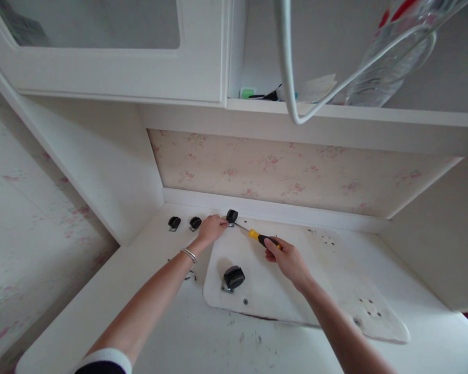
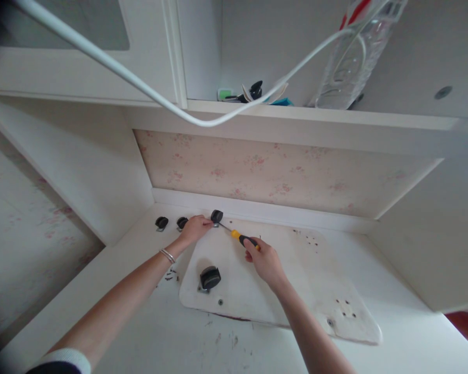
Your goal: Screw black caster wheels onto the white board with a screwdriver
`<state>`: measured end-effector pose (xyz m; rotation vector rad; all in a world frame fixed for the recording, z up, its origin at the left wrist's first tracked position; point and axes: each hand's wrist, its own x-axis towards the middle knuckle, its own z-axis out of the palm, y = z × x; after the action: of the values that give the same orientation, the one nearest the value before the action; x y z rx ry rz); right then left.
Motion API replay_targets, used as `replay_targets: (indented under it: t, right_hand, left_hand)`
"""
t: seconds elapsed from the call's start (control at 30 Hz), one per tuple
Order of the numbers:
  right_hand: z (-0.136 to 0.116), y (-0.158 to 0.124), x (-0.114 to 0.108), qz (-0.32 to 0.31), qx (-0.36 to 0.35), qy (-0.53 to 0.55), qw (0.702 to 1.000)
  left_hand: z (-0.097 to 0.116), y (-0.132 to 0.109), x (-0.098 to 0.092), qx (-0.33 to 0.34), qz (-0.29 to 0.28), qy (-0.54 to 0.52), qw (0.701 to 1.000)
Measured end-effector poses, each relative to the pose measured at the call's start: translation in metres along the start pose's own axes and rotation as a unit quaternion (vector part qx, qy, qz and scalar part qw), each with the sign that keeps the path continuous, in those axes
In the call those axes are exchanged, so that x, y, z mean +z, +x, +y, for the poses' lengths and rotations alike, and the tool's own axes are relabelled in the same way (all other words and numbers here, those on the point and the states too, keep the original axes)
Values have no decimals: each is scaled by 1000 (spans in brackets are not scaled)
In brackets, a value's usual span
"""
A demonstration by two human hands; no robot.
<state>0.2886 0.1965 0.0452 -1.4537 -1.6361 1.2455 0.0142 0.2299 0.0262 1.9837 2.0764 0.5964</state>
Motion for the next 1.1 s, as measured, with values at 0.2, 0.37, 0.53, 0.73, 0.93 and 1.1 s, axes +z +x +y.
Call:
replay_targets:
  t: [0.2,0.37,0.53,0.73,0.93,1.1]
  right_hand:
    - [1,1,-1,-2,0,7,1000]
    - [4,3,0,1,0,15,1000]
    - [4,3,0,1,3,17,1000]
    - [1,1,-2,4,-1,13,1000]
    - [-4,-6,-13,21,12,30,999]
    - [1,-14,-26,44,28,33,998]
  left_hand:
    - [1,0,-2,1,0,-4,1000]
    - [2,-1,-3,1,1,-7,1000]
    - [3,-2,-4,-3,0,-9,1000]
    - [3,-3,-5,-2,-1,-8,1000]
    - [5,-5,-7,-4,-2,-12,1000]
    - [6,-7,-7,-2,6,-20,1000]
